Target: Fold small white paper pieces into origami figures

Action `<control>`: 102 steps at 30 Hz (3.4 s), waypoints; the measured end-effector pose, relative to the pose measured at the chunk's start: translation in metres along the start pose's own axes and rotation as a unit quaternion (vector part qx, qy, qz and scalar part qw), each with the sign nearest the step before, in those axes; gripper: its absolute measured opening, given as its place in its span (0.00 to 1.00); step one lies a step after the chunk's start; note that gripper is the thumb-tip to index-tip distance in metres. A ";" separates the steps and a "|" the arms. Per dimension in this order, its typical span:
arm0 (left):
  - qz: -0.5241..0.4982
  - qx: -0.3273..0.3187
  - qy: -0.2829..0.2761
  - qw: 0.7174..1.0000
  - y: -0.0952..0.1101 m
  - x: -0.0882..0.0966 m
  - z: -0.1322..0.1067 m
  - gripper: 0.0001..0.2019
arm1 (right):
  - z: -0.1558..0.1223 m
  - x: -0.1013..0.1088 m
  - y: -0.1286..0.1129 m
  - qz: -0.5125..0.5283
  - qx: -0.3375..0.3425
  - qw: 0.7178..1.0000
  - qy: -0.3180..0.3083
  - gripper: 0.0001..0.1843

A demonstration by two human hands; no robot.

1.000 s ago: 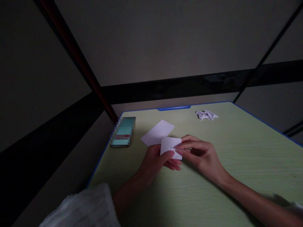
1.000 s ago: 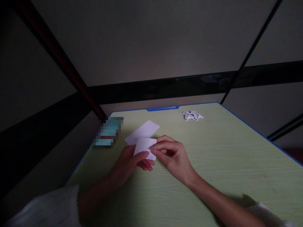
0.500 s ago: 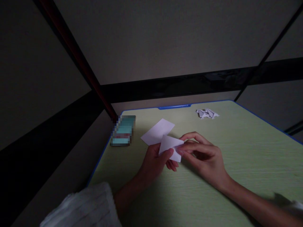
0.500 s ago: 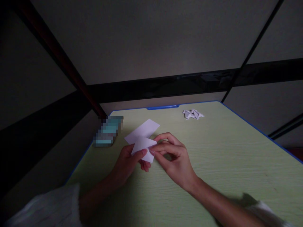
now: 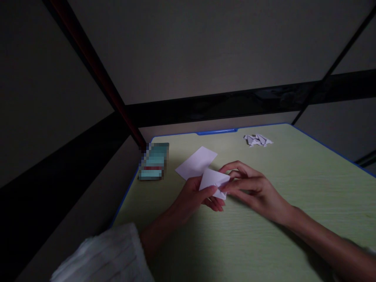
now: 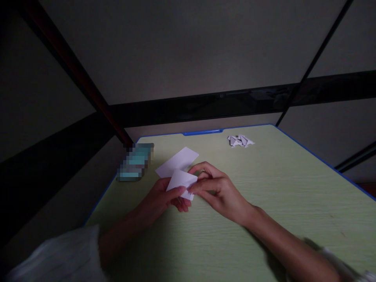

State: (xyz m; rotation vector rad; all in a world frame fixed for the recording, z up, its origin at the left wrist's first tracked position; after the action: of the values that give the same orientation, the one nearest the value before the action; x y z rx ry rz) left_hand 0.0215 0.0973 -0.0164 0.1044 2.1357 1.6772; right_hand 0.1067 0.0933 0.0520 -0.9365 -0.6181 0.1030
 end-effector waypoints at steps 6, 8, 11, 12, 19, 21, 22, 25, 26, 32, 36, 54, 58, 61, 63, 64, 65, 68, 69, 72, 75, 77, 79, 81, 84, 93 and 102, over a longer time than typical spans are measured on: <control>-0.002 0.068 -0.058 0.996 -0.008 -0.006 -0.001 0.15 | 0.000 -0.010 0.001 0.001 -0.007 0.998 -0.056 0.08; 0.013 0.067 -0.062 0.996 -0.011 -0.005 -0.001 0.17 | 0.000 -0.013 -0.001 0.003 0.000 0.997 -0.071 0.09; 0.024 0.050 -0.051 0.997 -0.013 -0.002 0.001 0.15 | -0.001 -0.013 -0.002 -0.007 0.009 0.998 -0.066 0.09; 0.023 0.043 -0.046 0.998 -0.013 -0.001 0.001 0.14 | -0.001 -0.012 -0.002 -0.011 0.011 0.998 -0.057 0.09; 0.005 0.001 -0.004 1.000 -0.004 0.008 0.004 0.11 | -0.003 -0.005 -0.002 -0.002 0.035 0.999 -0.006 0.10; 0.007 -0.001 0.015 1.000 -0.003 0.010 0.004 0.11 | -0.003 -0.003 -0.001 -0.001 0.036 0.999 -0.002 0.11; 0.011 0.002 0.022 1.000 -0.003 0.010 0.004 0.12 | -0.003 -0.003 0.000 -0.001 0.037 0.999 -0.004 0.11; 0.026 0.014 0.041 0.999 -0.003 0.011 0.002 0.12 | -0.003 -0.006 0.000 -0.001 0.038 0.999 -0.024 0.10; 0.030 0.012 0.048 0.998 -0.002 0.011 0.002 0.12 | -0.003 -0.006 0.001 0.001 0.033 0.999 -0.024 0.10; 0.101 -0.070 0.106 0.987 0.017 0.017 -0.001 0.11 | -0.001 0.001 0.020 0.128 -0.100 0.984 0.073 0.05; 0.146 -0.115 0.136 0.973 0.027 0.018 -0.005 0.09 | -0.002 -0.008 0.033 0.214 -0.187 0.955 0.090 0.08; 0.058 -0.088 0.169 0.980 0.019 0.021 -0.005 0.07 | -0.005 -0.007 0.044 0.244 -0.215 0.938 0.121 0.05; 0.060 -0.088 0.159 0.982 0.018 0.020 -0.004 0.08 | -0.003 -0.004 0.043 0.204 -0.200 0.951 0.122 0.05; 0.064 -0.088 0.157 0.981 0.019 0.021 -0.004 0.08 | -0.003 -0.005 0.044 0.196 -0.203 0.951 0.123 0.05; 0.063 -0.090 0.166 0.980 0.019 0.023 -0.005 0.08 | -0.003 -0.006 0.044 0.194 -0.205 0.951 0.124 0.06; 0.061 -0.091 0.169 0.979 0.020 0.023 -0.005 0.08 | -0.003 -0.006 0.044 0.195 -0.207 0.951 0.125 0.05; 0.059 -0.093 0.171 0.979 0.020 0.023 -0.005 0.07 | -0.003 -0.007 0.044 0.199 -0.209 0.949 0.127 0.06; 0.054 -0.099 0.171 0.979 0.020 0.022 -0.006 0.07 | -0.005 -0.012 0.048 0.241 -0.232 0.935 0.117 0.06; 0.054 -0.100 0.171 0.979 0.021 0.022 -0.006 0.07 | -0.006 -0.015 0.050 0.265 -0.246 0.926 0.111 0.06; 0.059 -0.102 0.166 0.979 0.022 0.021 -0.006 0.06 | -0.010 -0.024 0.058 0.345 -0.287 0.888 0.098 0.07; 0.068 -0.115 0.153 0.979 0.025 0.019 -0.006 0.06 | -0.009 -0.029 0.058 0.395 -0.285 0.869 0.087 0.09; 0.078 -0.120 0.137 0.980 0.026 0.016 -0.006 0.06 | -0.007 -0.029 0.055 0.375 -0.266 0.885 0.076 0.11; 0.091 -0.117 0.129 0.981 0.027 0.014 -0.007 0.06 | -0.006 -0.028 0.050 0.328 -0.248 0.909 0.068 0.11; 0.106 -0.111 0.128 0.980 0.027 0.013 -0.009 0.05 | -0.005 -0.027 0.044 0.292 -0.232 0.925 0.067 0.12; 0.128 -0.107 0.127 0.978 0.027 0.010 -0.010 0.06 | -0.005 -0.024 0.038 0.279 -0.217 0.932 0.080 0.13; 0.160 -0.127 0.114 0.972 0.027 0.007 -0.012 0.07 | -0.006 -0.024 0.037 0.350 -0.203 0.911 0.080 0.11; 0.094 -0.122 0.073 0.985 0.025 0.006 -0.008 0.10 | -0.006 -0.029 0.039 0.397 -0.200 0.894 0.058 0.17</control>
State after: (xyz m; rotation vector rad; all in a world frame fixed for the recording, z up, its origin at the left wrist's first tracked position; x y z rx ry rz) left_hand 0.0081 0.0981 0.0067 0.1159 2.0570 2.1021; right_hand 0.0928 0.1028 0.0061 -1.5475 -0.1042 0.6658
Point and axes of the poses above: each hand's wrist, its own z-axis towards the middle knuckle, its own x-axis out of the back of the hand, y = z × x, the point moved 9 cm from there along z, towards the middle knuckle, and after that the axes turned 3 degrees about -x, right-handed, at the moved point
